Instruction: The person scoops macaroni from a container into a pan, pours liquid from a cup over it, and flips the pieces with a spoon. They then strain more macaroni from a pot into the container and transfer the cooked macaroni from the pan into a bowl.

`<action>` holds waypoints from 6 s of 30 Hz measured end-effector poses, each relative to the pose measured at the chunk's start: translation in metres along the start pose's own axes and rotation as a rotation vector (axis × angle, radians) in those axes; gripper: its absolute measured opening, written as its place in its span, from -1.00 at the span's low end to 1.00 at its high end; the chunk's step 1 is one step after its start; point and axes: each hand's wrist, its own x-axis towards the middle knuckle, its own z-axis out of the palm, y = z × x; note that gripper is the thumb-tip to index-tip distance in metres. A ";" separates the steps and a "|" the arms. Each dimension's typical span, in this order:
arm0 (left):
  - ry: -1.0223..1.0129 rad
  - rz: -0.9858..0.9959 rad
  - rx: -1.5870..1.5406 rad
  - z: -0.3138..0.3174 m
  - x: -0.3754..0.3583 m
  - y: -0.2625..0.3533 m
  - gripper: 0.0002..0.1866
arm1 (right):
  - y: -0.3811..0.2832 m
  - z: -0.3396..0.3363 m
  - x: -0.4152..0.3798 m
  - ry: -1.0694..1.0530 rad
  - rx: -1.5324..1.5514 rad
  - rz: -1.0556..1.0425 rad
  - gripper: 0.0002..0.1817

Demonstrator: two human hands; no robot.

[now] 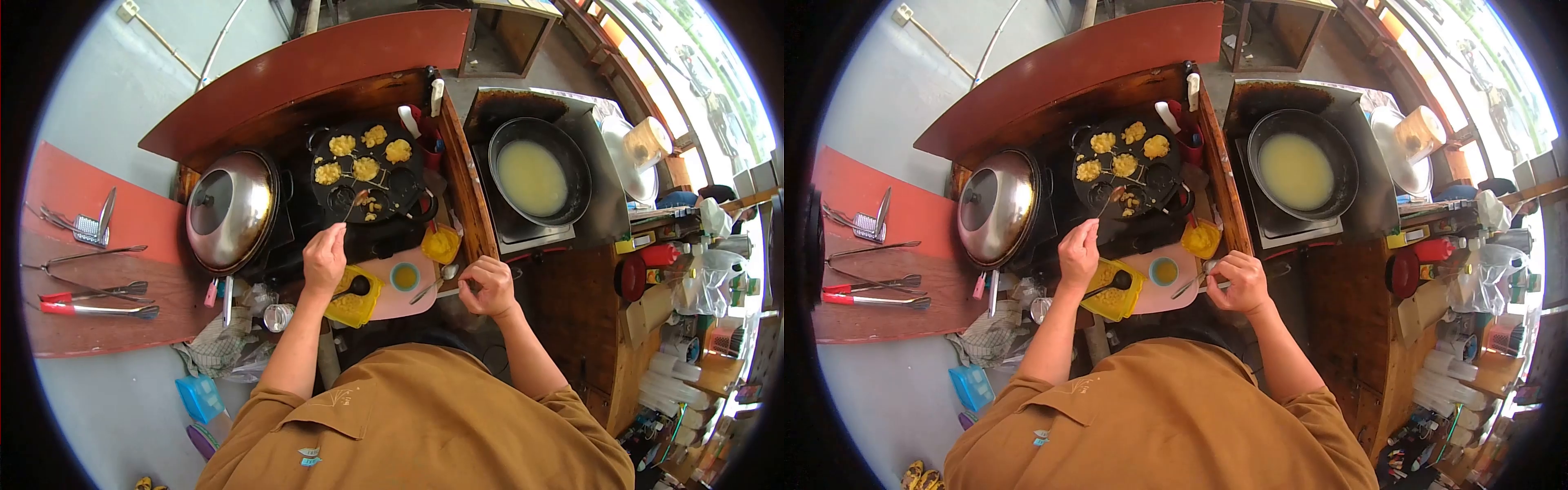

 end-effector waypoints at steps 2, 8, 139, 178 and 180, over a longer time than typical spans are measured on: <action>-0.117 -0.033 -0.041 -0.013 -0.006 0.001 -0.90 | 0.000 0.000 -0.001 0.000 -0.012 0.005 -0.88; -0.185 0.042 -0.061 0.006 -0.003 -0.002 -0.88 | 0.000 0.002 0.000 0.001 -0.012 0.000 -0.89; 0.123 -1.112 -0.887 -0.251 -0.160 0.033 -0.23 | -0.082 0.081 -0.016 -0.310 1.119 1.075 -0.79; -0.583 -0.579 -0.062 0.440 0.137 0.209 -0.55 | 0.082 -0.335 -0.265 0.442 0.746 1.225 -0.73; -0.549 -0.590 -0.099 0.437 0.139 0.213 -0.56 | 0.084 -0.335 -0.264 0.420 0.735 1.209 -0.74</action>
